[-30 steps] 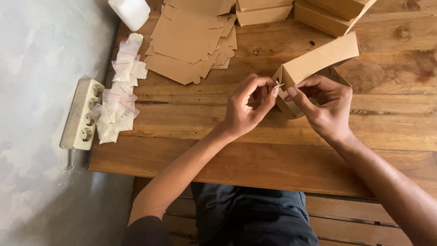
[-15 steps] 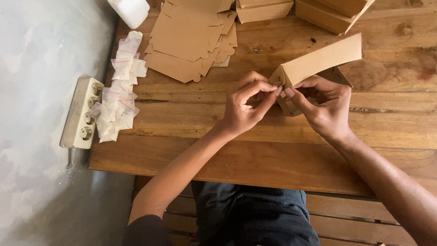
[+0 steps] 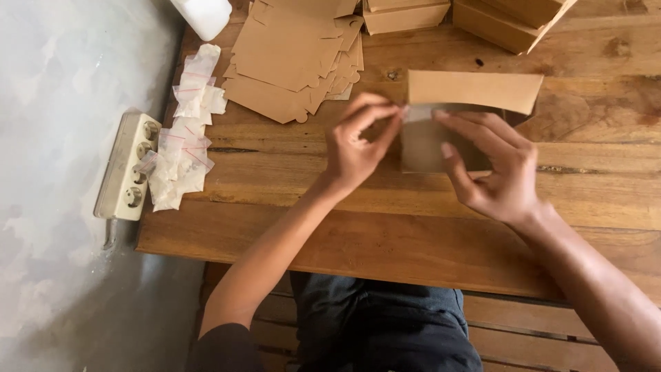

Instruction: The person assembles small cardboard boxes by folding flat pieces into shape, inserting small white packets, and closing the flaps. They repeat the process with multiple boxes and then handle additional flat cardboard pieces on the table.

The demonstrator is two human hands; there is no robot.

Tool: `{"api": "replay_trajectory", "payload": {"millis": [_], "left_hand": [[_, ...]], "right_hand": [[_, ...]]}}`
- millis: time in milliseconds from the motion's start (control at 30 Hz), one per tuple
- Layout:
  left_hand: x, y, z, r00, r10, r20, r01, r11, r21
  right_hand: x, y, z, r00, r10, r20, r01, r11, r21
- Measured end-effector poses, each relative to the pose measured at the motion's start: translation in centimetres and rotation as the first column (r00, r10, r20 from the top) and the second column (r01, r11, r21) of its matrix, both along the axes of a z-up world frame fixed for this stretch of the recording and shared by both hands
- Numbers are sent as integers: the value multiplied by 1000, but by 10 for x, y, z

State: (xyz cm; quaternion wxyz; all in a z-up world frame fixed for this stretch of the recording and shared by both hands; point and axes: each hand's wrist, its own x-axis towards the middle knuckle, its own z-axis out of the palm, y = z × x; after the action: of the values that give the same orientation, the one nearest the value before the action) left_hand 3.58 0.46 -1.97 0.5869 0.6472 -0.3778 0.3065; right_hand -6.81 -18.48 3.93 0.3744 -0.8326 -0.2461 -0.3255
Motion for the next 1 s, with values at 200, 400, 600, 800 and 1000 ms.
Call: {"api": "replay_trajectory", "payload": {"millis": [200, 400, 600, 800, 1000], "left_hand": [[16, 17, 10, 991, 130, 31, -131, 991, 37], [8, 23, 30, 977, 211, 38, -213, 977, 33], [-1, 22, 39, 962, 269, 32, -270, 963, 9], [12, 10, 4, 989, 106, -102, -103, 994, 33], [3, 7, -7, 815, -334, -473, 349, 935, -57]], "right_hand": [[3, -23, -7, 935, 113, 335, -93, 993, -75], [7, -20, 12, 963, -35, 268, 52, 997, -54], [15, -23, -6, 1000, -18, -2, 18, 999, 38], [23, -34, -13, 960, 191, -204, -97, 912, 398], [41, -53, -20, 757, 294, -584, 265, 678, 685]]}}
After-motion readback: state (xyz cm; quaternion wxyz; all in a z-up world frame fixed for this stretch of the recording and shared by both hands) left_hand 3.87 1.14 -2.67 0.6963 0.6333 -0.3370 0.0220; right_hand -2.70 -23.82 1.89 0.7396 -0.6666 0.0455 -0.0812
